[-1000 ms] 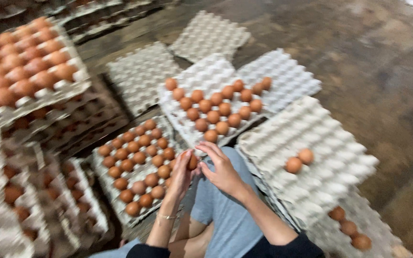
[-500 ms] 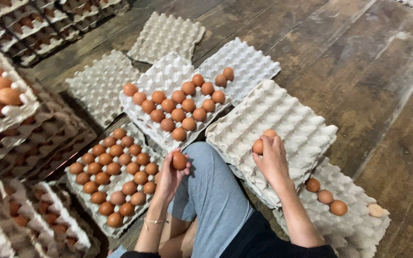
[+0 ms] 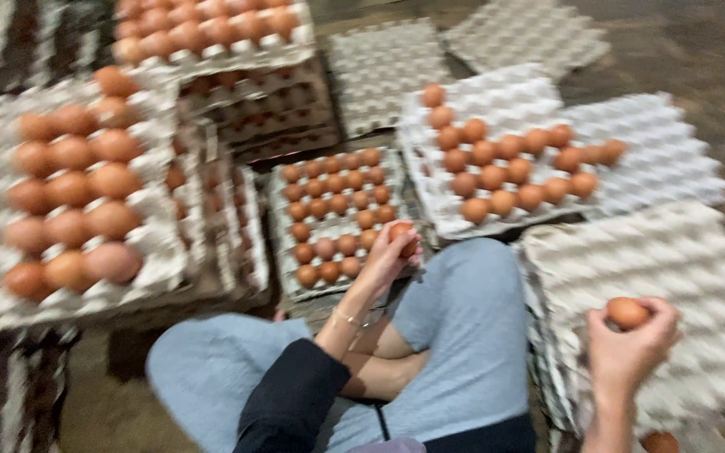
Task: A person sits on the floor and sorts eggs by picking them up and placing them into cardboard egg trays.
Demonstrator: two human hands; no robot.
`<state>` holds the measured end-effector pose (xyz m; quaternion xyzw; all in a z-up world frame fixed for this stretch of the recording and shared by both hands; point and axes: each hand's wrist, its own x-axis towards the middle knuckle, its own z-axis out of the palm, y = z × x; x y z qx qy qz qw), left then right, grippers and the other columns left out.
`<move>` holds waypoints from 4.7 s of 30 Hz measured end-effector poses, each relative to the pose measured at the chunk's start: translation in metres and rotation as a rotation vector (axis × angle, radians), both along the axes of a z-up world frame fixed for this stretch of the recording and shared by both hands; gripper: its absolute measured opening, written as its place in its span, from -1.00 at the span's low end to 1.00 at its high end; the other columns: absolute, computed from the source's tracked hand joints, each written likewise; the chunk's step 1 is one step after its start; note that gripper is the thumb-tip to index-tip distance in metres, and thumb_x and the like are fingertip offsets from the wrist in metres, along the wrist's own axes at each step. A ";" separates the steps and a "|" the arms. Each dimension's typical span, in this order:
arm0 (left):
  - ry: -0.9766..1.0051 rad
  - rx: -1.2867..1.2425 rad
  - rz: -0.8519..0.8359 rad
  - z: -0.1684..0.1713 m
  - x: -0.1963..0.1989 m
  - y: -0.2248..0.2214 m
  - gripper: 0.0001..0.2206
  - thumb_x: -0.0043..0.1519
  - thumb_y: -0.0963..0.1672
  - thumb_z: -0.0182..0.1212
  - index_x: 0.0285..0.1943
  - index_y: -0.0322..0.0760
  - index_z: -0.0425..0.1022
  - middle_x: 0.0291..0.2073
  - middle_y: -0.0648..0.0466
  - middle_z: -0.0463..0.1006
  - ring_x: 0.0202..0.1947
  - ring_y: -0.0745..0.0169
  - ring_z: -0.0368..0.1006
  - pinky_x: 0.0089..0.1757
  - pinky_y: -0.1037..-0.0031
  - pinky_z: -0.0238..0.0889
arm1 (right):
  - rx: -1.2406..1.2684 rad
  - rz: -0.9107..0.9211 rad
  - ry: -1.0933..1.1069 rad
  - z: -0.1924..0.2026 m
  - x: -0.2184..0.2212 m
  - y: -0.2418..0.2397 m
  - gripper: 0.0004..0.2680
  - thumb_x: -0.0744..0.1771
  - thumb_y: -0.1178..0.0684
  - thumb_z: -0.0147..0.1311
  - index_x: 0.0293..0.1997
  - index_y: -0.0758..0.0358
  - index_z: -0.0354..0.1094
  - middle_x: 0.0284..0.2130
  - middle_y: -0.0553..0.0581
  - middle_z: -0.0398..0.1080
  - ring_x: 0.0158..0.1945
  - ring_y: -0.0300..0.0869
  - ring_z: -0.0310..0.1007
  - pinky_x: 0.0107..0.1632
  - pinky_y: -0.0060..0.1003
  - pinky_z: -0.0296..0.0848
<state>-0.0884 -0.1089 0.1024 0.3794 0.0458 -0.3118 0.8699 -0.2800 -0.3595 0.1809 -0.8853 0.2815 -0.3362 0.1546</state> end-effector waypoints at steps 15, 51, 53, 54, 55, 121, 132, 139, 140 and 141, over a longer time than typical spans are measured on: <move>0.207 0.333 0.729 -0.026 0.085 0.164 -0.83 -0.02 -0.10 0.17 -0.37 -0.30 0.43 -0.57 0.00 0.42 -0.62 0.27 0.39 -0.61 0.55 0.34 | 1.631 0.830 0.389 -0.108 0.274 0.228 -0.87 0.22 0.11 0.05 -0.22 0.21 0.32 -0.57 0.20 0.38 -0.55 -0.16 0.44 -0.62 -0.36 0.42; -0.042 0.950 0.524 -0.051 0.087 0.167 -0.76 -0.01 -0.04 0.17 -0.23 -0.14 0.54 -0.77 0.04 0.37 -0.64 0.29 0.33 -0.54 0.55 0.19 | 0.586 1.345 0.740 -0.105 0.322 0.243 -0.60 0.11 0.08 0.19 0.03 0.08 0.30 -0.64 0.09 0.40 -0.44 -0.16 0.43 -0.32 -0.24 0.38; -0.012 0.815 0.386 -0.047 0.084 0.155 -0.67 0.02 0.03 0.18 -0.12 -0.17 0.50 -0.62 -0.03 0.44 -0.65 0.24 0.39 -0.63 0.55 0.23 | 0.722 1.365 0.820 -0.082 0.321 0.228 -0.60 0.12 0.10 0.19 0.06 0.09 0.28 -0.66 0.06 0.39 -0.50 -0.23 0.38 -0.38 -0.34 0.38; 0.020 0.687 0.250 -0.044 0.083 0.148 -0.56 0.06 0.09 0.20 -0.02 -0.20 0.46 -0.47 -0.09 0.51 -0.66 0.19 0.46 -0.72 0.56 0.27 | 0.868 1.386 0.898 -0.071 0.320 0.220 -0.59 0.14 0.13 0.18 0.08 0.10 0.27 -0.67 0.03 0.38 -0.56 -0.31 0.34 -0.45 -0.44 0.38; 0.017 0.681 0.246 -0.038 0.084 0.147 -0.56 0.06 0.09 0.20 -0.02 -0.20 0.46 -0.47 -0.09 0.51 -0.66 0.19 0.46 -0.72 0.56 0.27 | 0.864 1.379 0.897 -0.067 0.321 0.213 -0.59 0.14 0.13 0.18 0.08 0.10 0.27 -0.67 0.03 0.38 -0.56 -0.31 0.34 -0.45 -0.44 0.38; 0.125 0.115 -0.173 -0.054 0.058 0.058 -0.72 0.17 -0.01 0.05 -0.04 -0.18 0.38 -0.19 -0.01 0.47 -0.58 0.07 0.33 -0.62 0.40 0.21 | 0.230 0.045 -0.108 0.037 0.027 -0.017 -0.77 0.23 0.20 0.17 -0.05 0.29 0.33 -0.26 0.26 0.32 -0.18 0.05 0.39 -0.25 -0.28 0.44; 0.126 0.029 -0.128 -0.036 0.049 0.056 -0.69 0.20 0.01 -0.01 -0.04 -0.24 0.37 -0.16 -0.11 0.45 -0.56 0.07 0.29 -0.61 0.43 0.16 | -0.200 -0.059 0.029 -0.009 -0.005 -0.002 -0.74 0.18 0.16 0.21 -0.09 0.18 0.33 -0.15 0.12 0.36 -0.05 -0.07 0.28 0.12 -0.21 0.12; 0.079 -0.017 -0.005 -0.007 0.049 0.069 -0.67 0.19 0.00 -0.02 0.02 -0.26 0.35 -0.05 -0.13 0.40 -0.57 0.17 0.27 -0.62 0.50 0.12 | -0.163 0.077 -0.085 0.010 0.038 0.028 -0.78 0.23 0.21 0.10 -0.07 0.14 0.30 -0.02 0.08 0.26 0.02 -0.08 0.17 0.13 -0.18 -0.01; 0.077 -0.038 0.041 -0.009 0.052 0.076 -0.67 0.19 0.00 0.00 0.01 -0.25 0.37 -0.06 -0.14 0.42 -0.57 0.15 0.29 -0.62 0.49 0.13 | -0.098 0.186 -0.136 0.022 0.055 0.042 -0.79 0.23 0.23 0.07 -0.09 0.15 0.31 -0.08 0.08 0.28 0.00 -0.08 0.21 0.13 -0.17 0.00; 0.072 -0.058 0.087 -0.011 0.056 0.084 -0.68 0.18 0.01 0.02 0.00 -0.23 0.39 -0.08 -0.14 0.44 -0.56 0.14 0.31 -0.61 0.48 0.15 | -0.031 0.294 -0.185 0.033 0.070 0.058 -0.80 0.23 0.25 0.04 -0.11 0.15 0.32 -0.14 0.08 0.30 -0.02 -0.07 0.26 0.13 -0.16 0.01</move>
